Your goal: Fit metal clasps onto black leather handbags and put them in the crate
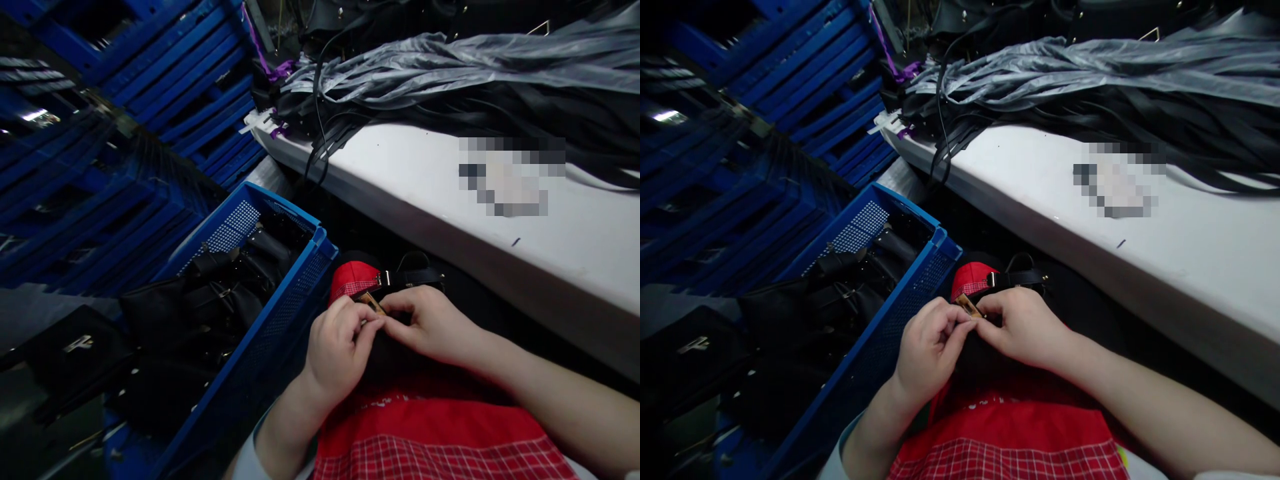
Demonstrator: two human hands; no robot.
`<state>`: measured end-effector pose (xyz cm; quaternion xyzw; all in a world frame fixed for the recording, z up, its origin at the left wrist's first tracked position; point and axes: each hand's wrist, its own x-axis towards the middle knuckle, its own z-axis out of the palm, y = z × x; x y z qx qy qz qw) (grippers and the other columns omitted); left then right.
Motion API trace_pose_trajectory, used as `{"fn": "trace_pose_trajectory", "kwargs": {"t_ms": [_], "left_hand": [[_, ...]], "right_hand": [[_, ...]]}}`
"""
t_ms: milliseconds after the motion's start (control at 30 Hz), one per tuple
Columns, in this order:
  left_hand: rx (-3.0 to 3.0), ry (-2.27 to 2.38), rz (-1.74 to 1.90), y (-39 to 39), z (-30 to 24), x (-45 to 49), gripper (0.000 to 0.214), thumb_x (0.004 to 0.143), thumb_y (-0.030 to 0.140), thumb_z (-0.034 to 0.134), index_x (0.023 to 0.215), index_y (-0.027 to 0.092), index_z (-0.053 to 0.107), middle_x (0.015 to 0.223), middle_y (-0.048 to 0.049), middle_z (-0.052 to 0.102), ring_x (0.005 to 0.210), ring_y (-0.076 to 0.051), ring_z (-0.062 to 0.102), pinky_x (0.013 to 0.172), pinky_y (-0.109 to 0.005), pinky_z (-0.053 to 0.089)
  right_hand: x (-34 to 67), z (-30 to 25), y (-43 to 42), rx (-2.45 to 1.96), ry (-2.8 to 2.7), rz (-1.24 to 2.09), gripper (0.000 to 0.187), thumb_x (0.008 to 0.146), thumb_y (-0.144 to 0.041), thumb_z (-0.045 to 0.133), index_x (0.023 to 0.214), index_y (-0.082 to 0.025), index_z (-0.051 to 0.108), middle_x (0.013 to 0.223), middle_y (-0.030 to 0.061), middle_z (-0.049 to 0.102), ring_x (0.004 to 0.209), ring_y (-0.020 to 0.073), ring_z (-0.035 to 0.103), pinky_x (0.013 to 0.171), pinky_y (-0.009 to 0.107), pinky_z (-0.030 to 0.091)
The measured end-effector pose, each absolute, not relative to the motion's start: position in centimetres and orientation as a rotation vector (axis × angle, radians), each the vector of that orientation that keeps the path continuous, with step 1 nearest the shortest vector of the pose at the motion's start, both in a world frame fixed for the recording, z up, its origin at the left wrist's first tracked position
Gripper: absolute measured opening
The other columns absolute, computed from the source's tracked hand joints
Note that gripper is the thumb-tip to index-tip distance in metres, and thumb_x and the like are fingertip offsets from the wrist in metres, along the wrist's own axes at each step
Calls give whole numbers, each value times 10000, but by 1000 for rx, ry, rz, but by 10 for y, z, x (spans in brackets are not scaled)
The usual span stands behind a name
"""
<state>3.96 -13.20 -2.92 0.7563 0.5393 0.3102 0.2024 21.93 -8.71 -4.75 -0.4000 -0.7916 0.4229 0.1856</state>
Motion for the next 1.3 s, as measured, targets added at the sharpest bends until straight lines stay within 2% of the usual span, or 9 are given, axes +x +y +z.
{"fn": "trace_pose_trajectory", "kwargs": {"t_ms": [267,400,533,700,800,900,1067,1167,1300], "left_hand": [[1998,1396,989,-131,-29,36,97,912,164,562,817,178,567,768,-11,557,655,-120,517,608,-242,424],[2014,1380,1010,-130,-29,35,89,918,164,543,832,189,547,833,-36,571,783,-158,557,706,-279,461],[1911,1334,1100,-131,-29,44,89,935,143,490,867,193,520,1007,-74,626,950,-181,596,839,-319,477],[1710,1249,1065,-133,-30,54,119,975,182,416,884,193,491,737,-4,599,620,-121,580,625,-253,472],[1844,1196,1016,-137,-31,59,95,946,162,436,866,200,469,772,-22,616,695,-149,600,654,-271,473],[2043,1154,982,-148,-28,64,83,933,150,444,873,207,444,828,-41,640,748,-175,607,678,-294,474],[2180,994,1044,-173,-16,55,65,948,157,422,925,217,433,737,-22,593,620,-151,551,583,-282,441],[1956,1213,1274,-180,-14,31,56,948,175,455,982,219,463,767,-30,584,647,-148,559,601,-279,449],[1504,1696,1586,-174,-25,-8,99,947,302,530,947,204,512,709,15,511,596,-116,487,556,-233,407]], "right_hand": [[225,-50,-76,-982,-2012,1538,315,917,-385,536,807,-141,703,701,15,649,643,141,550,587,234,388],[227,-54,-72,-939,-1952,1625,297,910,-350,519,823,-134,704,725,22,653,687,161,565,620,244,407],[228,-54,-68,-931,-1911,1660,291,900,-342,506,837,-139,706,782,39,680,738,183,588,682,266,433],[228,-48,-67,-917,-1821,1700,475,924,-491,446,687,-139,659,653,33,608,639,154,515,630,265,414],[229,-47,-71,-930,-1834,1793,515,882,-579,526,647,-133,632,575,5,541,564,121,453,548,241,364],[230,-45,-76,-959,-1864,1814,481,874,-563,572,659,-135,623,576,0,543,557,115,457,530,233,350],[240,-37,-75,-1197,-1789,1453,488,894,-571,537,621,-167,542,557,-11,480,537,117,410,496,239,311],[251,-28,-79,-1213,-1753,1341,476,903,-551,538,611,-175,541,554,-3,485,533,124,422,494,241,326],[262,-10,-97,-895,-2016,1414,317,945,-373,539,731,-172,658,659,38,625,599,154,550,565,253,423]]}}
